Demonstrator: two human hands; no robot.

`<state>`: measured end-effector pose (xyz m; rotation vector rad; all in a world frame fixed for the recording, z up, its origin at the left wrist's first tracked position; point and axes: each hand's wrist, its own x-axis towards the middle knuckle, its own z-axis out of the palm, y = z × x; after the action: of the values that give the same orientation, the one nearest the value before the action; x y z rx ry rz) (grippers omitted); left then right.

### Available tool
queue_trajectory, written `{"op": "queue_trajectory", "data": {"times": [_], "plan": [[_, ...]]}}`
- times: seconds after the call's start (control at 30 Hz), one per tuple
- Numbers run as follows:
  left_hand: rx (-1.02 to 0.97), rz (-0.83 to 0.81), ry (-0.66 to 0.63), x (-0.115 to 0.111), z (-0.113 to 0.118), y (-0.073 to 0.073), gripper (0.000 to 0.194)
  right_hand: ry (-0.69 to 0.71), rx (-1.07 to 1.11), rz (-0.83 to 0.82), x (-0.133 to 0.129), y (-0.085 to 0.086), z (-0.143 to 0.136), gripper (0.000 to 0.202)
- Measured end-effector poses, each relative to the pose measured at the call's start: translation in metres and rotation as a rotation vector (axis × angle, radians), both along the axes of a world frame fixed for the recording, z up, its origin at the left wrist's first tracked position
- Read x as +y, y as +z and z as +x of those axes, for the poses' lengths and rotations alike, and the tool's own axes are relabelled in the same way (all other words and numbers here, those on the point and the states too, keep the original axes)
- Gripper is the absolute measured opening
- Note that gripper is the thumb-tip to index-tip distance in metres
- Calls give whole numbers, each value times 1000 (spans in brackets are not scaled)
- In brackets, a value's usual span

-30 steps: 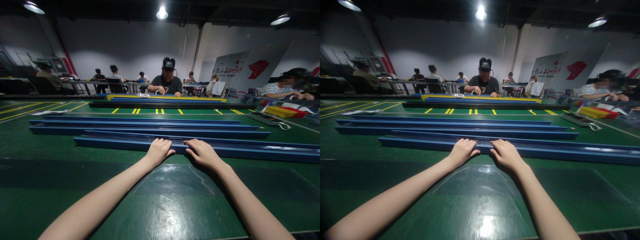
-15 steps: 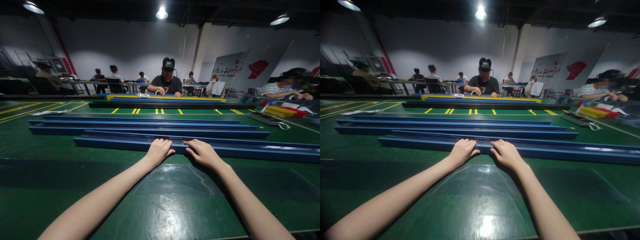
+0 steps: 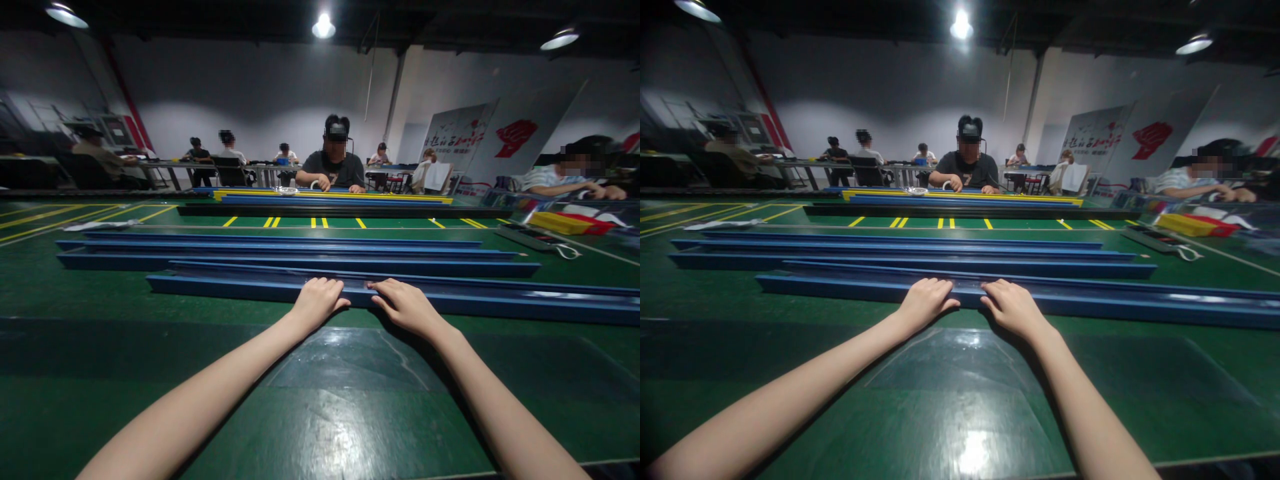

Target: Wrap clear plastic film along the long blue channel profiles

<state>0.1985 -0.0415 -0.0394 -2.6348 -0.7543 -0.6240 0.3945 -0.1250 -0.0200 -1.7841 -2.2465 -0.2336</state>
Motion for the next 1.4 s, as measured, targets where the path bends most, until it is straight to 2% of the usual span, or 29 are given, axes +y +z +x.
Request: {"op": "queue_trajectory", "data": {"times": [0.3, 0.73, 1.4], "plan": [[-27, 10, 77, -2, 1, -1, 36, 3, -1, -3, 0, -1, 0, 36], [-68, -10, 104, -4, 0, 2, 39, 11, 11, -1, 0, -1, 1, 35], [-96, -16, -1, -2, -1, 0, 35, 14, -16, 34, 0, -1, -1, 33]]}}
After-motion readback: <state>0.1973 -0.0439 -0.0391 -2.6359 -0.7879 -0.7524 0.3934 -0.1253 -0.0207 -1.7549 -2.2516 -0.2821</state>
